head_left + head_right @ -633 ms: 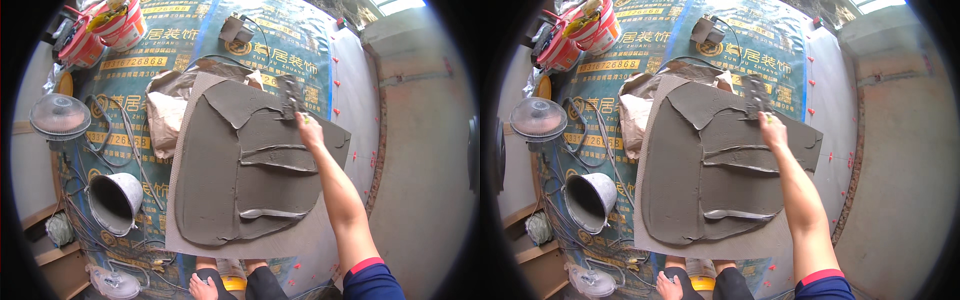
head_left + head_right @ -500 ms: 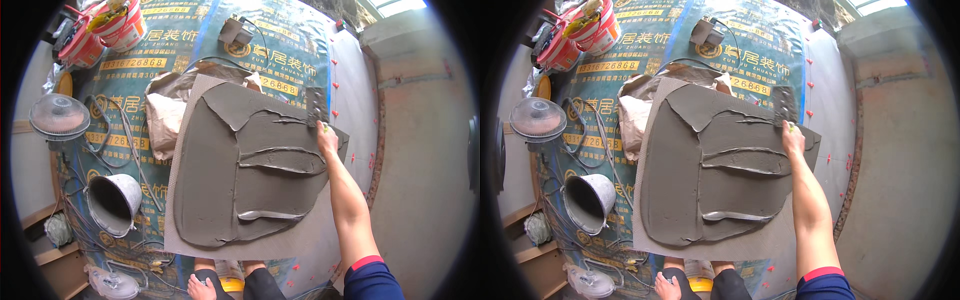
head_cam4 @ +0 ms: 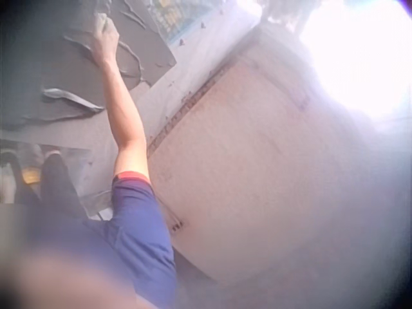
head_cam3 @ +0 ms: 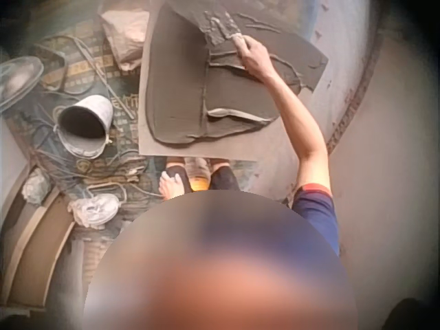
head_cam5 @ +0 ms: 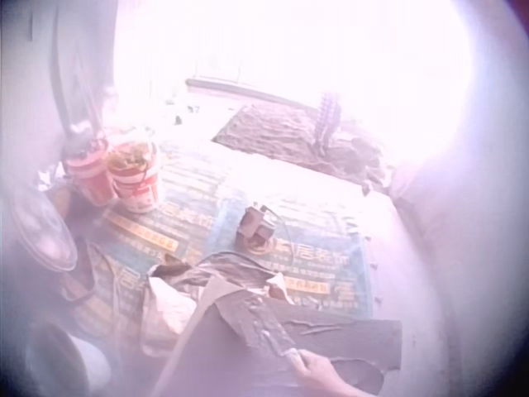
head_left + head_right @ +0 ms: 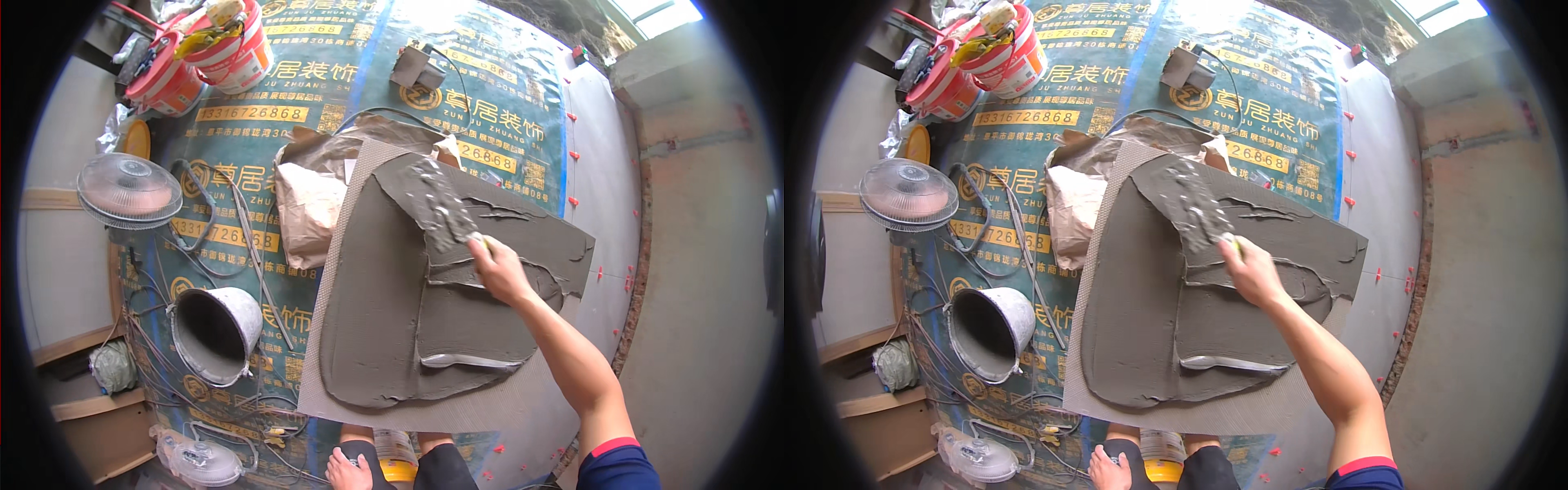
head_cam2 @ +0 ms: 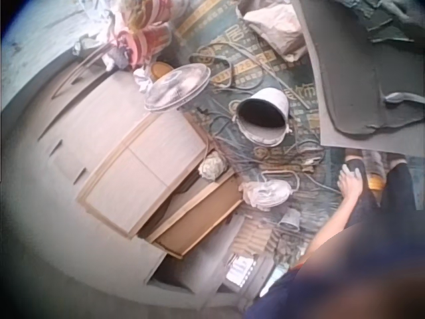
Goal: The person is applying adhesive to the back of a large tile using a trowel before placing it on the wall.
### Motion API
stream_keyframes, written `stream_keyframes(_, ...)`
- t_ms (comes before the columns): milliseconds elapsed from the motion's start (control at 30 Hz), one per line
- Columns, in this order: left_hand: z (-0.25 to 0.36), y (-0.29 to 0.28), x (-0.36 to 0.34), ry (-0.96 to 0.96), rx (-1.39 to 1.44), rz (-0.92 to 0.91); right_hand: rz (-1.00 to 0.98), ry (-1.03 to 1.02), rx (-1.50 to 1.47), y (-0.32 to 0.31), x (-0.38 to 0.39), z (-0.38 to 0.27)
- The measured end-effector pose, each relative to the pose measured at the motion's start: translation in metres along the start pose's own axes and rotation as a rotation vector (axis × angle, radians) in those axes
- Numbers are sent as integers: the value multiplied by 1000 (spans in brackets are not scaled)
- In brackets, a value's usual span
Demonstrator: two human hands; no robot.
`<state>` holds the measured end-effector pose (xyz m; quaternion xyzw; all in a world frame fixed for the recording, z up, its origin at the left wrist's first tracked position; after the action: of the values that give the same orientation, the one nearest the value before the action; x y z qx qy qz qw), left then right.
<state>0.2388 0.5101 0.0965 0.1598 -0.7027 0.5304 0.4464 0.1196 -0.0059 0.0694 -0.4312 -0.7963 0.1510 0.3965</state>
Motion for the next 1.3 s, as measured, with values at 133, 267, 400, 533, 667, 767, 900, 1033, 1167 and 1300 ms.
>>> stream_keyframes(133, -7, 1, 0, -28, -7, -11, -147, 23, -33, 44, -59, -52)
stream_keyframes(267, -8, 1, 1, -33, 17, -13, -34, 91, 5, 34, -108, -64)
stream_keyframes(400, -17, 6, -1, -40, 30, -27, 146, 212, 70, 10, -140, -46)
stream_keyframes(533, -21, 3, -5, -20, 59, -3, 548, -32, 453, -17, -129, 5)
stream_keyframes(667, -30, -1, -5, -49, 63, -9, 197, -113, 276, -5, -80, 8)
stream_keyframes(767, -30, -1, -7, -8, 43, 25, -90, -48, 200, 2, -82, -5)
stream_keyframes(900, -26, 7, -12, 4, 53, 25, -244, 36, 186, 12, -106, -20)
stream_keyframes(1033, -29, 9, -12, -25, 77, -38, -300, 34, 233, 21, -101, -30)
stream_keyframes(1167, -28, 15, -11, -23, 58, -53, -340, -121, 362, 33, -81, -28)
stream_keyframes(1300, -27, 16, -9, -14, 42, -50, -367, -138, 397, 46, -62, -22)
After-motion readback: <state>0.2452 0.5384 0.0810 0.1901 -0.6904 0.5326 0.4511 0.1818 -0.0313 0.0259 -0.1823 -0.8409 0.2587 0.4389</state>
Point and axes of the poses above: each hand's wrist, its own x-axis away from the middle knuckle, its own y-axis out of the palm, z = x × y, the point moved 4 cm from there along -x, towards the middle knuckle
